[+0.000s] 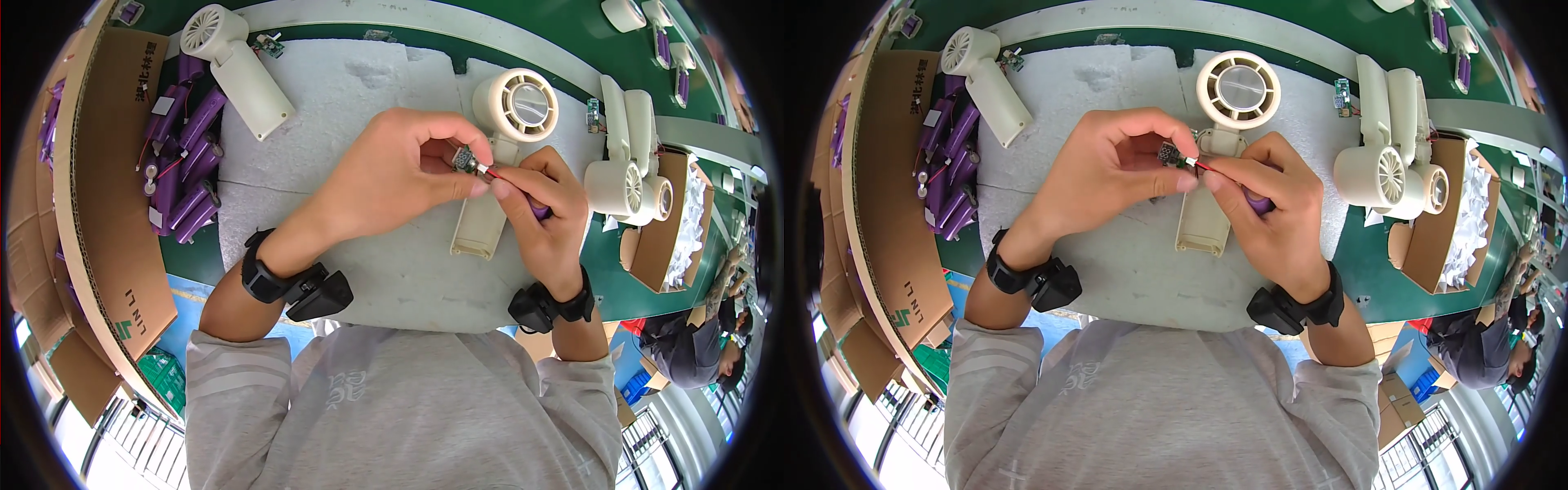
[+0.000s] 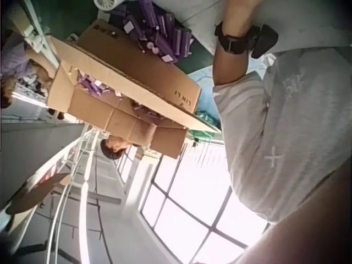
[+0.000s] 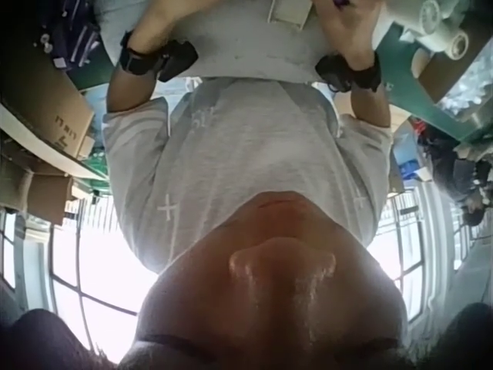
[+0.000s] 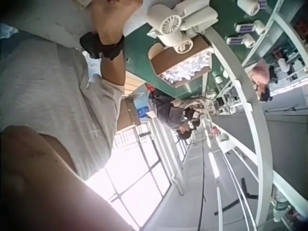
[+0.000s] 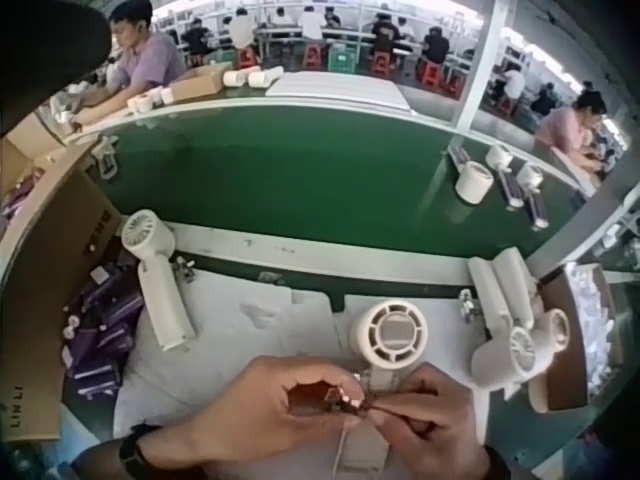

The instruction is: The person assembles handheld fans by connecting battery wires to a circuit board and pressing them into the fan housing. They repeat this process for multiple units, placing each partially assembled fan on the table or conveyor belt.

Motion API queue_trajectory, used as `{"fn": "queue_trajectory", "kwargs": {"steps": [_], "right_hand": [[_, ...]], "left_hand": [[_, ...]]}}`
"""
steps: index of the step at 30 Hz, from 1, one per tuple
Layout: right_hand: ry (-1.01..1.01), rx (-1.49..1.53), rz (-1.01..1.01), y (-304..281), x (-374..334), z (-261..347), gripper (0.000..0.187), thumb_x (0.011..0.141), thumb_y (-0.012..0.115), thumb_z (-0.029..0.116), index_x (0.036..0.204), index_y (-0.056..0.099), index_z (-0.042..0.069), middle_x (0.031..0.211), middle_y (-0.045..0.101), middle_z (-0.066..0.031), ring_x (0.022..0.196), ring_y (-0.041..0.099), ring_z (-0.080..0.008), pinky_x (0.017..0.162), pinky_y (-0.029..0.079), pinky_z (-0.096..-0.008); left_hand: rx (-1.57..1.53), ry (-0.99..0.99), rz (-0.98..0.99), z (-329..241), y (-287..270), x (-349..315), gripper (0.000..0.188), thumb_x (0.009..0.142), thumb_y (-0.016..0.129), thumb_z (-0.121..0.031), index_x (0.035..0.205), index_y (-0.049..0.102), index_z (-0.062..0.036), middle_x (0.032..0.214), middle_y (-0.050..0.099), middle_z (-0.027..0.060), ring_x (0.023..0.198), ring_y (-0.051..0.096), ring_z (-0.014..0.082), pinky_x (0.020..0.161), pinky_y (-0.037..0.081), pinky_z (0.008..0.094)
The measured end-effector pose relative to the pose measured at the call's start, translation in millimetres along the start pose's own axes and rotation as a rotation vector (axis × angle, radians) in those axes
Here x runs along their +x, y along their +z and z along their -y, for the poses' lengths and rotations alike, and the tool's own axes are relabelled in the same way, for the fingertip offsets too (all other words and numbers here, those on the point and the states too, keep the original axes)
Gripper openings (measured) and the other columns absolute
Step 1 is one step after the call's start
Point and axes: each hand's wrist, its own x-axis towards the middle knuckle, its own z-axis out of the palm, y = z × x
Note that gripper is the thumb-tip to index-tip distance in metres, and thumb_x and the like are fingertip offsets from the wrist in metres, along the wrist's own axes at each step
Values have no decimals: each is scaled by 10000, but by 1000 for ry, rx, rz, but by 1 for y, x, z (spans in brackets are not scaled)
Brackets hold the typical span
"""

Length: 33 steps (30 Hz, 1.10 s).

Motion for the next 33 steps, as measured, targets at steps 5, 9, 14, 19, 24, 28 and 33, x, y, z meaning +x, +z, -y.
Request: {"fn": "queue_trajectory", "kwargs": {"steps": [5,9,14,19,24,28,33], "right_hand": [[-63,14,8,0,0,-2,154,798,752,68,951,743,62,747,513,-44,585,456,-115,512,356,-248],[-79,-23,22,1,0,1,153,787,756,61,940,744,67,738,501,-46,584,457,-126,514,362,-255],[-60,-44,27,5,0,2,142,776,760,58,917,740,67,733,495,-48,581,465,-137,516,376,-264],[-26,-50,76,3,-2,4,135,805,724,31,940,723,28,791,466,-37,641,444,-115,562,344,-244],[-49,-56,70,4,-1,4,134,802,724,28,936,723,28,791,467,-39,641,445,-117,562,346,-244],[-50,-45,74,4,-1,2,129,803,724,29,932,724,29,791,466,-38,640,447,-116,562,346,-244],[-16,-39,63,4,-1,2,120,807,726,37,925,722,25,779,476,-36,635,446,-113,557,344,-244]], "left_hand": [[-11,-56,46,-5,-4,0,266,812,684,81,1066,652,10,968,659,36,892,630,100,791,527,236],[41,-47,47,-7,-7,0,333,790,687,98,1109,649,8,981,666,49,888,636,103,787,538,239],[-3,49,-6,1,-6,0,281,782,686,74,1041,669,-34,822,664,44,746,609,84,653,497,224],[-88,18,31,-3,-9,1,267,782,678,85,1024,659,-26,872,672,49,791,629,100,691,517,241],[-87,-53,80,-5,-14,3,314,781,680,122,1058,630,-17,928,657,38,879,639,94,784,549,239],[-94,-62,74,-6,-13,3,329,781,685,121,1072,620,-18,948,665,45,886,644,98,791,550,240],[-48,-84,39,-7,-13,2,332,780,698,114,1074,616,-18,973,674,51,882,654,106,796,552,242]]}}
